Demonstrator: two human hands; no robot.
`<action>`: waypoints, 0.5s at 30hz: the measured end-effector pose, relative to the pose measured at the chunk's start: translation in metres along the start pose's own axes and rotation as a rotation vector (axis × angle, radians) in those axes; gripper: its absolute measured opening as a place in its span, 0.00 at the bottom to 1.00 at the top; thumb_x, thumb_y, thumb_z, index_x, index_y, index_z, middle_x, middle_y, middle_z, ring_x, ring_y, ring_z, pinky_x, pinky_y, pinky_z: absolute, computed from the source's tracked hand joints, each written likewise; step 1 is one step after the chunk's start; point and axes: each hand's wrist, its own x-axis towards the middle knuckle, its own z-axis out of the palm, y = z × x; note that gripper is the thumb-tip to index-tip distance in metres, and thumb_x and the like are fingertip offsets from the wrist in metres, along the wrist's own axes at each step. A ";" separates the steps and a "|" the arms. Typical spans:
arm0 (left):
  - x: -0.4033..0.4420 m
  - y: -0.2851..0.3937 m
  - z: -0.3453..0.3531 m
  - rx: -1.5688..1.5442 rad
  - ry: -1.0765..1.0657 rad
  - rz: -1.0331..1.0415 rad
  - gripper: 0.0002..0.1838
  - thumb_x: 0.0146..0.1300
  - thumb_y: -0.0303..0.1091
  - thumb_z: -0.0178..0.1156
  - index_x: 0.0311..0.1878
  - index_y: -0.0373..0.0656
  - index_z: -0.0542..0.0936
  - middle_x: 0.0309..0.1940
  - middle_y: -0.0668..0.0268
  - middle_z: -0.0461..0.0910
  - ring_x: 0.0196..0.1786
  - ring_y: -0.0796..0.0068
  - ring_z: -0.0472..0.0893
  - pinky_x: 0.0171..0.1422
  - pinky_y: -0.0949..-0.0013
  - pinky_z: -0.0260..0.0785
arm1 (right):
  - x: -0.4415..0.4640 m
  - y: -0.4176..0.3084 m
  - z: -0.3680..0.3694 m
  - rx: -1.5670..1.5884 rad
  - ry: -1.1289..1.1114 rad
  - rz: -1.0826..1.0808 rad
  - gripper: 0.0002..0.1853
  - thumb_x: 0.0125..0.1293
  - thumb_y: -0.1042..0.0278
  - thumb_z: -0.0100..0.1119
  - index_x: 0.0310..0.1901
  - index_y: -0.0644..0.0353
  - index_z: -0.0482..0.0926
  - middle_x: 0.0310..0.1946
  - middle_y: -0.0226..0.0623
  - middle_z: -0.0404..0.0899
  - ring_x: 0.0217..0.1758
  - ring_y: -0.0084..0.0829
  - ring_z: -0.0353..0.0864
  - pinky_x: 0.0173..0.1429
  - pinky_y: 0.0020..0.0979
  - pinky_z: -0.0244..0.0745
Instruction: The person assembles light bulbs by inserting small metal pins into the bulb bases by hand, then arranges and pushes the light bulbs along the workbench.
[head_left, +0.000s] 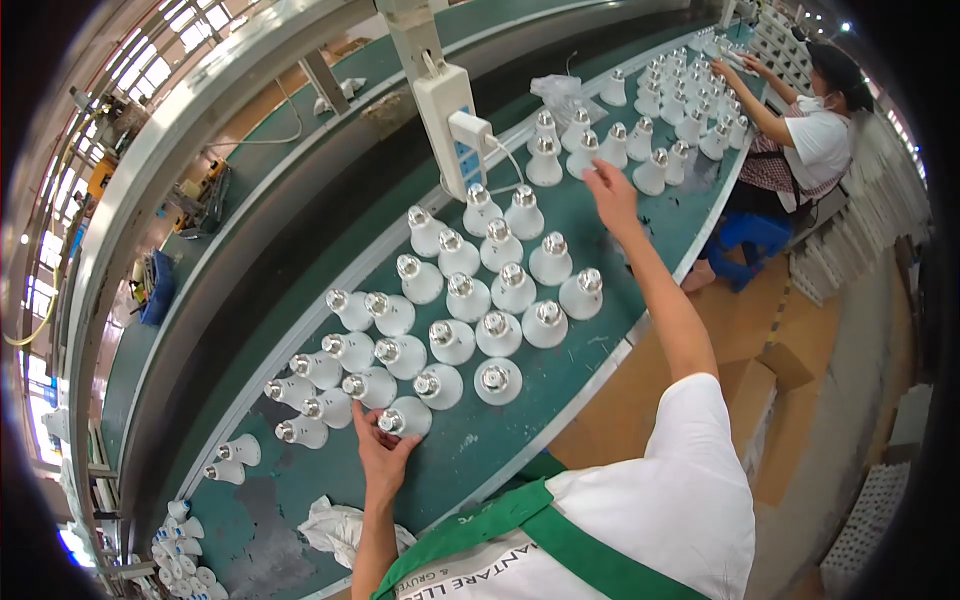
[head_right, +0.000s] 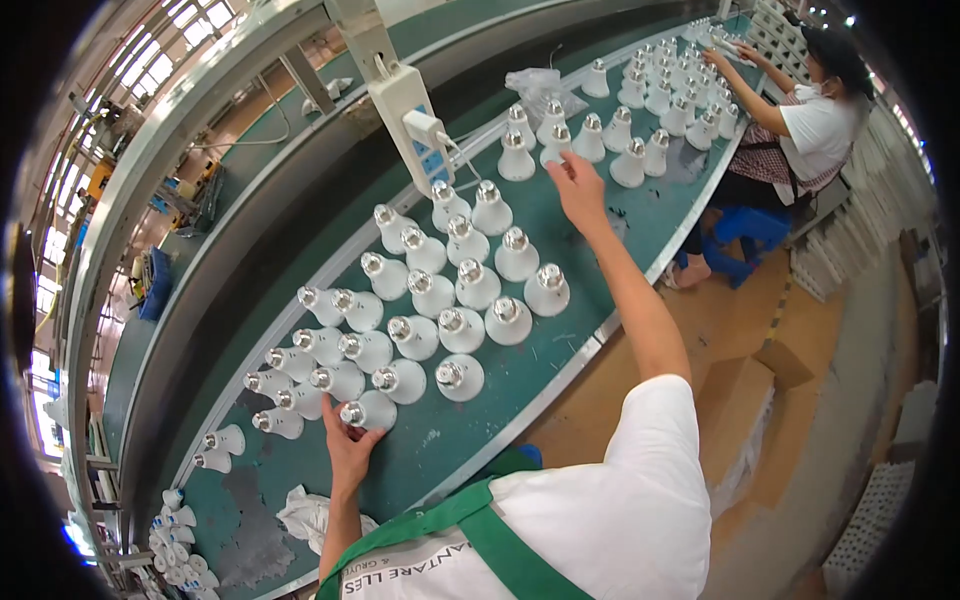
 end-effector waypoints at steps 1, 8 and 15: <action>0.000 0.000 0.000 0.002 0.005 0.000 0.58 0.42 0.19 0.70 0.73 0.38 0.43 0.51 0.63 0.69 0.34 0.80 0.71 0.38 0.77 0.68 | -0.021 -0.018 -0.011 0.092 0.024 -0.004 0.24 0.64 0.58 0.59 0.55 0.68 0.74 0.43 0.39 0.78 0.45 0.28 0.76 0.50 0.29 0.71; 0.002 -0.003 -0.002 0.038 -0.008 0.024 0.56 0.44 0.18 0.69 0.73 0.37 0.43 0.50 0.63 0.69 0.33 0.81 0.70 0.37 0.77 0.68 | -0.193 -0.126 -0.046 0.369 -0.440 -0.177 0.17 0.70 0.66 0.48 0.55 0.67 0.74 0.52 0.41 0.76 0.57 0.34 0.73 0.63 0.32 0.64; 0.002 -0.008 -0.002 0.036 -0.011 0.054 0.56 0.45 0.19 0.69 0.73 0.39 0.44 0.46 0.63 0.70 0.31 0.81 0.70 0.35 0.78 0.67 | -0.225 -0.113 0.003 0.327 -0.856 -0.137 0.34 0.70 0.58 0.39 0.72 0.65 0.44 0.75 0.42 0.42 0.78 0.37 0.39 0.77 0.35 0.35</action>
